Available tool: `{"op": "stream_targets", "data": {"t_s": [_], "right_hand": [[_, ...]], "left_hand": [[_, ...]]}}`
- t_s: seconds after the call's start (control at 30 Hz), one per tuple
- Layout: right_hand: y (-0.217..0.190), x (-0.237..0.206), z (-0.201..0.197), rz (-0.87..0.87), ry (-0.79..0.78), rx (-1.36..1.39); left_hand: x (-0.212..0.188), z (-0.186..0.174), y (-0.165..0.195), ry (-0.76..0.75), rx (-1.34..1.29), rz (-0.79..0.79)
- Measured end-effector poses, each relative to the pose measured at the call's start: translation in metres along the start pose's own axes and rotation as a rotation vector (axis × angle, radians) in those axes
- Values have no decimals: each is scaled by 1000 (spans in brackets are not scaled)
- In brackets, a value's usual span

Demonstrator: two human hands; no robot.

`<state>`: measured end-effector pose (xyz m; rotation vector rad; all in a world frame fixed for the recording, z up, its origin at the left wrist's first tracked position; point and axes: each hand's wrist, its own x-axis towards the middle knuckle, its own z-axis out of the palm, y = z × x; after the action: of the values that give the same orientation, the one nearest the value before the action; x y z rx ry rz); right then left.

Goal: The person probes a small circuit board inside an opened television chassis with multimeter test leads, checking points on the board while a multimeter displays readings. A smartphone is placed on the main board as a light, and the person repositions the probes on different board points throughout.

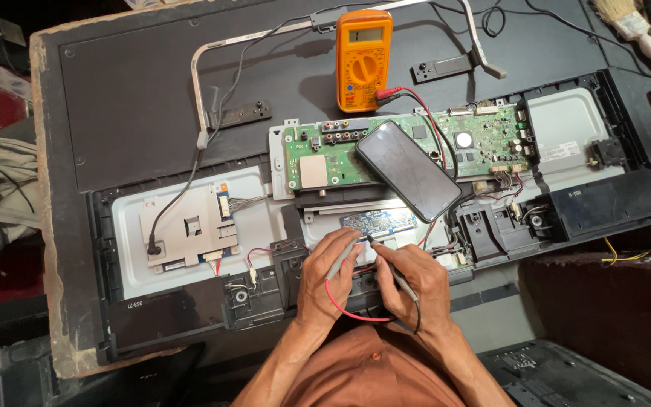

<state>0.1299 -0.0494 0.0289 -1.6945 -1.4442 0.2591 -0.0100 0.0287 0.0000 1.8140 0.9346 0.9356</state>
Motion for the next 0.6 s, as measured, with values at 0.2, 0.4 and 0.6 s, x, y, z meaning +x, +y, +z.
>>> {"op": "stream_targets", "data": {"t_s": [0.2, 0.4, 0.6], "right_hand": [[1, 0, 1, -10, 2, -18], [1, 1, 1, -8, -4, -24], [1, 0, 1, -9, -7, -24]], "left_hand": [[0, 1, -1, 0, 6, -8], [0, 2, -1, 0, 15, -7], [1, 1, -2, -16, 5, -16]]}}
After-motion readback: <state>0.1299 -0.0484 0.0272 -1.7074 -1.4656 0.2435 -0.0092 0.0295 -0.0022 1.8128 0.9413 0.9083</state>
